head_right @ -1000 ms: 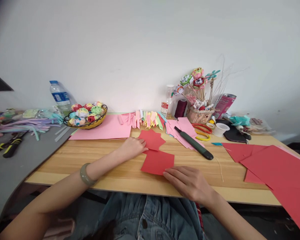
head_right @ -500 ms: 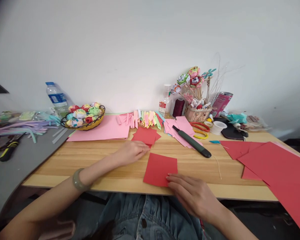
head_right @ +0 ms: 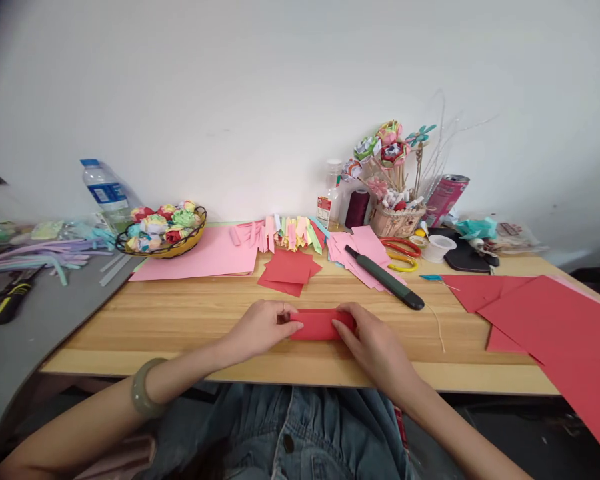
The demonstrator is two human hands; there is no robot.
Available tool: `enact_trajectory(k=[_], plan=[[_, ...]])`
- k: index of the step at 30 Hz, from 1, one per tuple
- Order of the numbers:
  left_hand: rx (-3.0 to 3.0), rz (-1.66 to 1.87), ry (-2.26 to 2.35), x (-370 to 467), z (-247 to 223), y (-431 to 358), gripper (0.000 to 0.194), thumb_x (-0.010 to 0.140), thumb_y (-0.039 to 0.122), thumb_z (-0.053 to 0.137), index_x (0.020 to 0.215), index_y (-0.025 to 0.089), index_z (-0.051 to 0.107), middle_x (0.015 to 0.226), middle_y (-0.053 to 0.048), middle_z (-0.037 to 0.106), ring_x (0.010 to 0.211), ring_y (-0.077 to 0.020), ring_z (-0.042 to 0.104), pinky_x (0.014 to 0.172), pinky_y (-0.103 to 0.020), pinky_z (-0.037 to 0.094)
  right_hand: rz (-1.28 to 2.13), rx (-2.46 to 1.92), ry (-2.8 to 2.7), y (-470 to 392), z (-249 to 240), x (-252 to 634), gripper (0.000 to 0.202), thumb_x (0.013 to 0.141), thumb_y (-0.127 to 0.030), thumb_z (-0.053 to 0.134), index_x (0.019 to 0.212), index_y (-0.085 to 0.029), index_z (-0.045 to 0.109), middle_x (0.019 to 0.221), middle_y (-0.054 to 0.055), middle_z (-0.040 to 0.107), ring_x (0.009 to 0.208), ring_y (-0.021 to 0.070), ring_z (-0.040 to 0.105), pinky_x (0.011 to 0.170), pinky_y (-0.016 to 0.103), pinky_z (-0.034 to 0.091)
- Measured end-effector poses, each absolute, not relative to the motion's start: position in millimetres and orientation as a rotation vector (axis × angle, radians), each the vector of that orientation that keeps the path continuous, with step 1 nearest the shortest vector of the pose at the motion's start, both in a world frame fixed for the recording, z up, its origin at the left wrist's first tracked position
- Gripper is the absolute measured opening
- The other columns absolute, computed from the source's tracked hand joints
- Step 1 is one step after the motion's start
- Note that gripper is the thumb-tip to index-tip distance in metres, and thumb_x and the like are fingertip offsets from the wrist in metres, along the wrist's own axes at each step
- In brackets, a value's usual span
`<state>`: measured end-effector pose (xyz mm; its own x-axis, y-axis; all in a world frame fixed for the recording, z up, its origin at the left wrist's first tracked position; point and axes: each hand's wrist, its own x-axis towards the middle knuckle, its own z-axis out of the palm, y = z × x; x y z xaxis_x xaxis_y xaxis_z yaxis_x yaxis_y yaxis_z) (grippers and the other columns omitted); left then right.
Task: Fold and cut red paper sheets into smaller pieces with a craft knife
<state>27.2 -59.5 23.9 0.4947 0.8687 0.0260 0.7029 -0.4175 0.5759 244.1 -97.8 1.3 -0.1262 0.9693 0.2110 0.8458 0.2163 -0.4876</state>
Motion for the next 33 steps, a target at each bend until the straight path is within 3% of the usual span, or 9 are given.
enact_trajectory(k=[4,7,10,14,22,29,33], plan=[[2.228,0.422,1.418,36,25,-51,0.020,0.079,0.033,0.057,0.090,0.018,0.062,0.089,-0.003,0.065,0.081,-0.0190,0.061,0.069,-0.027,0.043,0.061,-1.710,-2.119,-90,-1,246,0.037,0.085,-0.042,0.046,0.108,-0.015,0.054,0.104,0.013,0.062,0.098,0.0268,0.057,0.083,0.041,0.046],[2.294,0.334,1.432,40,27,-48,0.038,0.078,0.039,0.057,0.110,0.019,0.056,0.113,-0.007,0.058,0.096,-0.0219,0.058,0.079,-0.030,0.044,-0.110,-1.685,-2.221,-87,-2,246,0.040,0.084,-0.041,0.047,0.111,-0.012,0.055,0.102,0.015,0.061,0.098,0.0293,0.055,0.083,0.044,0.045],[2.330,0.200,1.400,43,30,-46,0.052,0.077,0.049,0.057,0.117,0.018,0.051,0.115,-0.009,0.056,0.100,-0.0245,0.057,0.080,-0.032,0.044,-0.195,-1.636,-2.299,-86,-2,245,0.042,0.087,-0.040,0.042,0.113,-0.009,0.054,0.102,0.017,0.059,0.097,0.0300,0.054,0.080,0.045,0.046],[2.369,0.162,1.353,45,29,-44,0.055,0.070,0.054,0.064,0.109,0.017,0.054,0.099,-0.007,0.064,0.093,-0.0255,0.058,0.074,-0.032,0.044,-0.241,-1.635,-2.324,-86,-4,243,0.044,0.089,-0.041,0.036,0.111,-0.007,0.055,0.099,0.019,0.057,0.094,0.0301,0.053,0.077,0.045,0.046],[2.401,0.260,1.240,45,18,-43,0.021,0.069,0.040,0.070,0.068,0.020,0.063,0.073,-0.001,0.064,0.082,-0.0221,0.054,0.066,-0.028,0.039,-0.150,-1.637,-2.290,-87,-8,246,0.042,0.087,-0.044,0.042,0.108,-0.010,0.055,0.093,0.014,0.057,0.091,0.0282,0.051,0.080,0.043,0.043],[2.376,0.275,1.236,44,22,-50,0.018,0.070,0.035,0.071,0.067,0.019,0.063,0.076,-0.002,0.063,0.082,-0.0209,0.053,0.068,-0.029,0.038,0.112,-1.560,-2.265,-77,-4,250,0.025,0.080,-0.037,0.058,0.096,-0.017,0.057,0.099,0.010,0.057,0.095,0.0248,0.050,0.082,0.040,0.042],[2.388,0.265,1.222,43,24,-53,0.018,0.070,0.035,0.071,0.070,0.019,0.063,0.079,-0.002,0.062,0.085,-0.0210,0.053,0.070,-0.029,0.039,0.288,-1.600,-2.313,-74,4,248,0.016,0.076,-0.034,0.059,0.079,-0.019,0.056,0.090,0.008,0.059,0.084,0.0213,0.054,0.072,0.034,0.043]])
